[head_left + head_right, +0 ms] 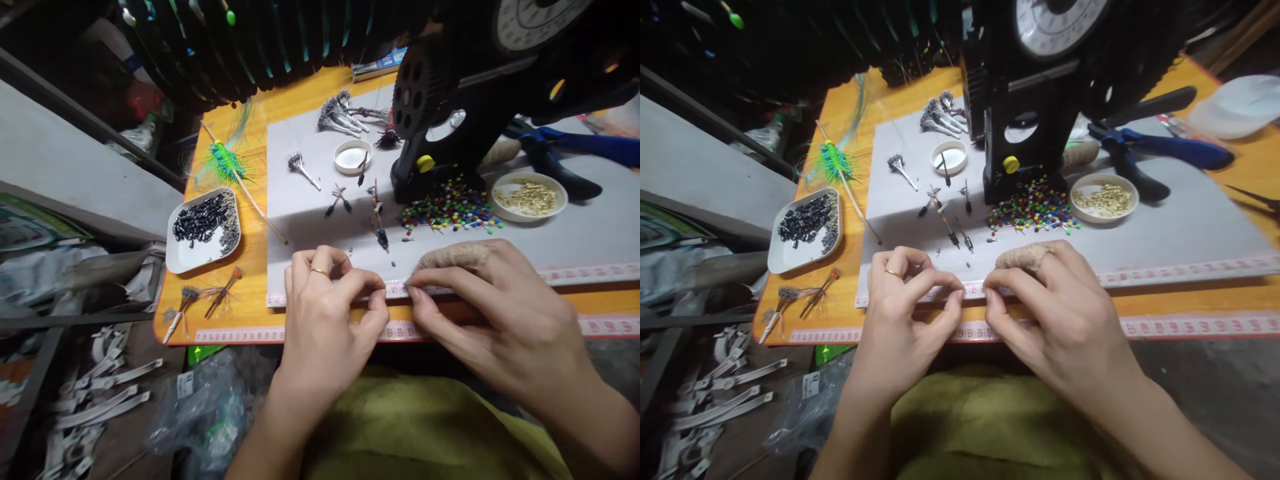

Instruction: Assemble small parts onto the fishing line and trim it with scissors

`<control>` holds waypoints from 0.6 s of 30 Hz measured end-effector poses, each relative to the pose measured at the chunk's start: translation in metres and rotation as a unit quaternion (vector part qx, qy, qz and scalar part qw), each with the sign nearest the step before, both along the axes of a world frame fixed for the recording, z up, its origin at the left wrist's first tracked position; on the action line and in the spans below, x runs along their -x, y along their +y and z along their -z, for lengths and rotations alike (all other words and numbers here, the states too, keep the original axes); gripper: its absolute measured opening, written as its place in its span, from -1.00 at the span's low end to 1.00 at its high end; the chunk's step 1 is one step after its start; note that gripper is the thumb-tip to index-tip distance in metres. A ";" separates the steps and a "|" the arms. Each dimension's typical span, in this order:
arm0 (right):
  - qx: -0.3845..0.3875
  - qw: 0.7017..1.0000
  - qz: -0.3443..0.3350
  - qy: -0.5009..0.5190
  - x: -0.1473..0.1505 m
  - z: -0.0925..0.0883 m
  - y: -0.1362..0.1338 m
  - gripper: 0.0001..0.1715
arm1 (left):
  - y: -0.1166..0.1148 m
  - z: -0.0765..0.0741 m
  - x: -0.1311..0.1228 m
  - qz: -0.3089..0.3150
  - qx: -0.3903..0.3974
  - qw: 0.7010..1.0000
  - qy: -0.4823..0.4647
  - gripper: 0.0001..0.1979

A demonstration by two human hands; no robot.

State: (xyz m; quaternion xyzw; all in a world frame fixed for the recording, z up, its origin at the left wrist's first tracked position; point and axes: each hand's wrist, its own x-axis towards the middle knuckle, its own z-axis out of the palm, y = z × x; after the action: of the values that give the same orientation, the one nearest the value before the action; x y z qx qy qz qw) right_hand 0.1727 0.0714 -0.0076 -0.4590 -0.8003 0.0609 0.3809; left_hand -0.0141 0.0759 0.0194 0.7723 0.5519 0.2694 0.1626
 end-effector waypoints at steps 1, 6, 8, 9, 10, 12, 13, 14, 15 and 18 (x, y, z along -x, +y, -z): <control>0.002 1.000 -0.002 -0.002 0.001 0.000 0.000 -0.78 | 0.000 0.000 0.002 -0.004 -0.002 1.000 0.000 -0.92; 0.009 1.000 0.000 -0.011 0.007 -0.001 0.001 -0.81 | 0.001 0.000 0.008 -0.023 -0.021 0.999 0.011 -0.92; 0.010 1.000 -0.002 -0.008 0.008 -0.001 0.002 -0.80 | -0.001 0.002 0.009 -0.018 -0.026 0.999 0.008 -0.92; 0.010 1.000 -0.002 -0.006 0.008 -0.001 0.001 -0.80 | -0.002 0.003 0.008 -0.015 -0.027 1.000 0.004 -0.92; 0.012 1.000 -0.001 -0.006 0.007 -0.001 0.001 -0.79 | -0.002 0.004 0.008 -0.014 -0.028 1.000 0.001 -0.93; 0.014 1.000 0.004 -0.006 0.006 -0.001 0.001 -0.79 | -0.003 0.005 0.008 -0.015 -0.030 0.999 -0.004 -0.94; 0.017 1.000 0.005 -0.009 0.006 -0.001 0.000 -0.79 | -0.004 0.005 0.007 -0.016 -0.029 0.999 -0.006 -0.94; 0.019 1.000 0.007 -0.010 0.006 -0.001 0.000 -0.79 | -0.004 0.005 0.007 -0.016 -0.027 0.999 -0.006 -0.94; 0.021 1.000 0.007 -0.011 0.006 -0.001 0.000 -0.79 | -0.004 0.005 0.007 -0.017 -0.026 0.999 -0.008 -0.94; 0.021 1.000 0.008 -0.012 0.007 -0.001 0.000 -0.80 | -0.004 0.006 0.008 -0.019 -0.027 0.999 -0.013 -0.94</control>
State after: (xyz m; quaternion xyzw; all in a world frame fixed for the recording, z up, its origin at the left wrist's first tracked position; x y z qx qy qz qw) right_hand 0.1661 0.0714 -0.0066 -0.4739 -0.7997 0.0690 0.3621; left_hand -0.0217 0.0722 0.0138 0.7619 0.5569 0.2978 0.1436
